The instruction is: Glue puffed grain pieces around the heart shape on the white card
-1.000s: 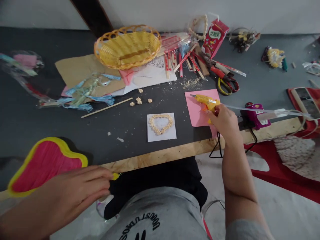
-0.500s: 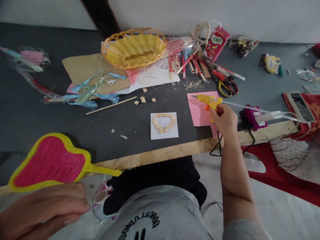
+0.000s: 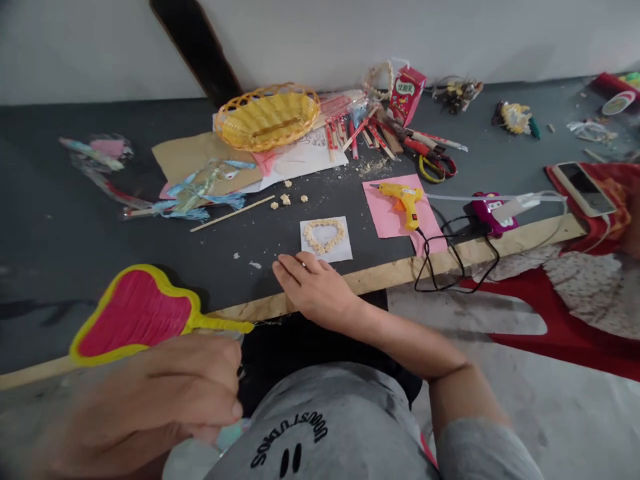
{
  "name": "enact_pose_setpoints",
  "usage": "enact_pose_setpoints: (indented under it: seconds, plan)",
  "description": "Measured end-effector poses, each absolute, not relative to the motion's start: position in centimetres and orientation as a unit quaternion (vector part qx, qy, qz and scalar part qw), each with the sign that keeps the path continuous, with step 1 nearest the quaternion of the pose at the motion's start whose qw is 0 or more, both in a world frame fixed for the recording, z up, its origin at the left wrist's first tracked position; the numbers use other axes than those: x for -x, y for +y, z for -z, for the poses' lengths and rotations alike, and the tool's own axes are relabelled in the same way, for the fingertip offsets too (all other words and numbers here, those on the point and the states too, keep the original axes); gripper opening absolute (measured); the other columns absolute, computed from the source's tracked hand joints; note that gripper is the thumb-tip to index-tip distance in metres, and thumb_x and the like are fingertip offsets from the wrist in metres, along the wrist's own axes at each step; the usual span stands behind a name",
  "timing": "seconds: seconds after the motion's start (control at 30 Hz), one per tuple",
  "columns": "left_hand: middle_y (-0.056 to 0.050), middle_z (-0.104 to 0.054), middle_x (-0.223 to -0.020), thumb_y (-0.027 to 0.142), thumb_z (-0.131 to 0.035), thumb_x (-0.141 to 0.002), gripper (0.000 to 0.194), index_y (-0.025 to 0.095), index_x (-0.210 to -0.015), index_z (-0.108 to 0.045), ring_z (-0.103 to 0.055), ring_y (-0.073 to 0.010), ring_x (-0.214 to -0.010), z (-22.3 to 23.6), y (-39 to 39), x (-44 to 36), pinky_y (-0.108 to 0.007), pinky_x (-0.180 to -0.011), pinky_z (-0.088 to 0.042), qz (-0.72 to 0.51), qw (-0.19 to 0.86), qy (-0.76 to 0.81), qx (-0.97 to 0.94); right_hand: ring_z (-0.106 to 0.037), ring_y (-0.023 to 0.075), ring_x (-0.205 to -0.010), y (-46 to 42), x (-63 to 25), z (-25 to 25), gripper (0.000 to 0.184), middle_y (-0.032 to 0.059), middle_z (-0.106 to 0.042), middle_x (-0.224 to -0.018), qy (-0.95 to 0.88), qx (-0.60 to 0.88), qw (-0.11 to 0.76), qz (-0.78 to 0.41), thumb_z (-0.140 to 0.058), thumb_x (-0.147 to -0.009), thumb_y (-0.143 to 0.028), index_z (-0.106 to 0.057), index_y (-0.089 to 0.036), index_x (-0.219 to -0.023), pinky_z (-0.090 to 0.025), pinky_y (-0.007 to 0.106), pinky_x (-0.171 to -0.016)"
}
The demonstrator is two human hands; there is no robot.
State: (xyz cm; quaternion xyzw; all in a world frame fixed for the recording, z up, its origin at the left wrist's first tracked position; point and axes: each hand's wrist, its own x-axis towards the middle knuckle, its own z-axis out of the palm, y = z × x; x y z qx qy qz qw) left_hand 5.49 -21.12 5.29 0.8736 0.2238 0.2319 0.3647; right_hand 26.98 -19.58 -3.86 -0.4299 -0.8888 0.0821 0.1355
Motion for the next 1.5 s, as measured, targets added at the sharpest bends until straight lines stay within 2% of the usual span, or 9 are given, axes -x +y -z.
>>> enact_pose_setpoints:
  seconds: [0.07, 0.2, 0.3, 0.57, 0.67, 0.87, 1.03, 1.3, 1.5]
  plan:
    - [0.002, -0.072, -0.072, 0.027, -0.049, -0.1, 0.018, 0.032, -0.104, -0.066, -0.067, -0.0128, -0.064, -5.4, -21.0, -6.0, -0.025, -0.059, -0.056, -0.216, 0.436, 0.179, -0.855, -0.049, 0.0317, -0.119, -19.0, -25.6, 4.5, 0.042, 0.0184, -0.058, -0.136, -0.862, 0.489, 0.111, -0.079, -0.035, -0.101, -0.013, -0.05, -0.008, -0.14, -0.052, 0.047, -0.092]
    - [0.001, -0.072, -0.071, 0.024, -0.055, -0.096, 0.014, 0.029, -0.093, -0.069, -0.069, -0.0144, -0.063, -5.1, -20.8, -6.1, -0.025, -0.06, -0.056, -0.228, 0.389, 0.248, -0.857, -0.049, 0.0326, -0.111, -17.6, -25.4, 4.3, 0.029, 0.0171, -0.064, -0.114, -0.842, 0.525, 0.093, -0.085, -0.041, -0.099, -0.015, -0.068, -0.013, -0.109, -0.05, 0.047, -0.085]
    - [0.002, -0.071, -0.07, 0.022, -0.057, -0.094, 0.013, 0.026, -0.088, -0.069, -0.068, -0.0124, -0.062, -4.5, -20.6, -6.1, -0.022, -0.059, -0.054, -0.226, 0.326, 0.303, -0.867, -0.05, 0.0306, -0.108, -18.1, -26.3, 4.1, 0.024, 0.0136, -0.065, -0.109, -0.855, 0.501, 0.108, -0.078, -0.045, -0.099, -0.016, -0.069, -0.015, -0.096, -0.049, 0.042, -0.081]
    - [-0.003, -0.066, -0.099, 0.026, -0.06, -0.093, 0.012, 0.022, -0.1, -0.068, -0.061, -0.0095, -0.069, -0.5, -21.0, -10.0, -0.022, -0.065, -0.055, -0.25, 0.282, 0.39, -0.84, -0.062, 0.0183, -0.09, -23.0, -30.9, 6.0, 0.022, 0.0074, -0.07, -0.102, -0.836, 0.461, 0.264, -0.138, -0.045, -0.097, -0.01, -0.063, -0.017, -0.107, -0.052, 0.028, -0.077]
    - [-0.008, -0.066, -0.12, 0.023, -0.052, -0.096, 0.025, 0.021, -0.118, -0.064, -0.066, -0.0175, -0.102, 1.2, -20.5, -11.9, -0.03, -0.086, -0.058, -0.224, 0.229, 0.375, -0.87, -0.065, 0.0177, -0.091, -23.4, -32.1, 6.7, 0.021, 0.008, -0.071, -0.102, -0.808, 0.465, 0.332, -0.144, -0.046, -0.097, -0.011, -0.063, -0.017, -0.106, -0.054, 0.028, -0.08]
    - [-0.009, -0.07, -0.114, 0.014, -0.046, -0.095, 0.027, 0.018, -0.111, -0.067, -0.064, -0.0227, -0.109, 3.9, -18.7, -11.6, -0.041, -0.097, -0.055, -0.193, 0.106, 0.36, -0.907, -0.067, 0.0181, -0.097, -23.2, -31.9, 7.4, 0.019, 0.0095, -0.071, -0.106, -0.815, 0.438, 0.343, -0.162, -0.046, -0.097, -0.01, -0.064, -0.017, -0.099, -0.055, 0.03, -0.086]
    - [-0.01, -0.068, -0.128, 0.007, -0.043, -0.092, 0.042, 0.016, -0.128, -0.062, -0.058, -0.0254, -0.124, 5.5, -18.6, -10.8, -0.045, -0.104, -0.051, -0.147, 0.084, 0.295, -0.94, -0.068, 0.0184, -0.091, -23.4, -31.6, 7.6, 0.017, 0.0089, -0.072, -0.098, -0.811, 0.421, 0.379, -0.146, -0.048, -0.099, -0.012, -0.065, -0.015, -0.097, -0.057, 0.031, -0.083]
    - [-0.009, -0.071, -0.126, 0.029, -0.048, -0.101, 0.034, 0.016, -0.127, -0.064, -0.059, -0.0284, -0.124, 5.8, -18.5, -11.1, -0.048, -0.105, -0.05, -0.114, 0.03, 0.277, -0.954, -0.069, 0.0182, -0.09, -23.8, -32.5, 6.7, 0.017, 0.0096, -0.072, -0.094, -0.807, 0.409, 0.395, -0.162, -0.05, -0.098, -0.012, -0.066, -0.014, -0.091, -0.06, 0.031, -0.083]
    - [-0.011, -0.07, -0.127, 0.03, -0.048, -0.101, 0.033, 0.012, -0.124, -0.064, -0.061, -0.0281, -0.123, 5.5, -18.2, -11.3, -0.048, -0.105, -0.051, -0.108, 0.029, 0.262, -0.959, -0.071, 0.0187, -0.087, -24.6, -34.4, 6.5, 0.016, 0.0107, -0.074, -0.098, -0.797, 0.434, 0.388, -0.161, -0.053, -0.097, -0.015, -0.069, -0.014, -0.096, -0.062, 0.032, -0.077]
